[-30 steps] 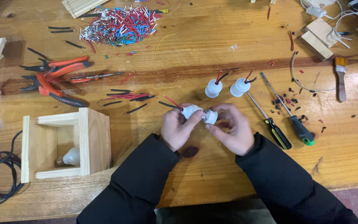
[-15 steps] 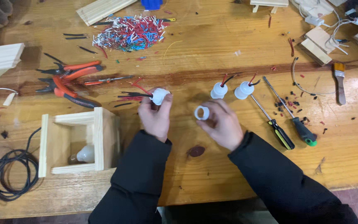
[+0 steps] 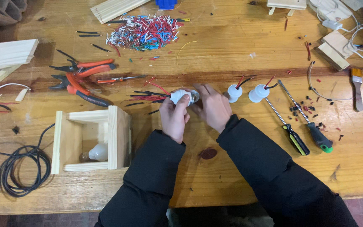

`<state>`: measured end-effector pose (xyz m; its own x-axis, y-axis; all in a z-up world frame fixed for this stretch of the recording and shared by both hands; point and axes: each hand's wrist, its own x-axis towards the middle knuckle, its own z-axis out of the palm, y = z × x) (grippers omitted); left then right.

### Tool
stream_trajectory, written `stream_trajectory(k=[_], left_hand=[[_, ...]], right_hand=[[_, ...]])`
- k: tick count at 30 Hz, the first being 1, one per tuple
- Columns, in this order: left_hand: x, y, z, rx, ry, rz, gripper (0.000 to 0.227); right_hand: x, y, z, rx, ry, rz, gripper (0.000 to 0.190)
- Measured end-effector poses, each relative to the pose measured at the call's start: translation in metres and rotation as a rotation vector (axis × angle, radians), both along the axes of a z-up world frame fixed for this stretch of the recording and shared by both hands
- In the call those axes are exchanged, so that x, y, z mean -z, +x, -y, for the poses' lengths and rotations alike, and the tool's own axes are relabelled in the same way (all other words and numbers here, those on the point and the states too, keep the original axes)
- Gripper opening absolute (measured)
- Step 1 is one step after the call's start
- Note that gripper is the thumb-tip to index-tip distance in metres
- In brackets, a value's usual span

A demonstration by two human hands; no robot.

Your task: The person assembles a light socket by inserting wires into the socket, tightening the terminal screws with a screwdriver, and screwing the socket housing together. The person repeats this process for a second socket.

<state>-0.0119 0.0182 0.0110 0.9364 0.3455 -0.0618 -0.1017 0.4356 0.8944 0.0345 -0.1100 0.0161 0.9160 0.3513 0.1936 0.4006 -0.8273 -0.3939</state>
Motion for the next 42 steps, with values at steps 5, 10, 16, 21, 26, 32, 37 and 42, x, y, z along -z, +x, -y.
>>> stream_trajectory(k=[5, 10, 16, 21, 26, 32, 37, 42], left_hand=[[-0.011, -0.008, 0.006, 0.06, -0.015, -0.048, 0.035], [-0.04, -0.028, 0.02, 0.224, 0.084, -0.054, 0.037], [-0.02, -0.039, 0.042, 0.402, 0.211, 0.186, 0.028], [0.001, -0.034, 0.031, 0.353, 0.504, 0.361, 0.059], [-0.006, -0.035, 0.04, 0.456, 0.322, 0.39, 0.061], [-0.031, -0.046, 0.047, 0.52, 0.058, 0.075, 0.055], [-0.023, -0.044, 0.05, 0.51, -0.082, -0.103, 0.055], [-0.055, -0.04, 0.063, 0.269, -0.171, -0.31, 0.042]], right_hand=[[-0.02, -0.018, 0.034, -0.094, 0.244, 0.031, 0.065], [-0.02, -0.059, 0.069, -0.155, 0.823, -0.124, 0.059], [0.025, -0.067, 0.091, -0.236, 1.298, -0.419, 0.028], [-0.01, -0.075, 0.076, -0.261, 1.326, -0.653, 0.022], [0.0, -0.094, 0.058, -0.205, 1.478, -0.88, 0.024], [0.028, -0.092, 0.063, -0.18, 1.368, -0.813, 0.028], [0.027, -0.092, 0.063, -0.154, 1.221, -0.686, 0.03], [0.013, -0.089, 0.062, -0.165, 0.824, -0.041, 0.043]])
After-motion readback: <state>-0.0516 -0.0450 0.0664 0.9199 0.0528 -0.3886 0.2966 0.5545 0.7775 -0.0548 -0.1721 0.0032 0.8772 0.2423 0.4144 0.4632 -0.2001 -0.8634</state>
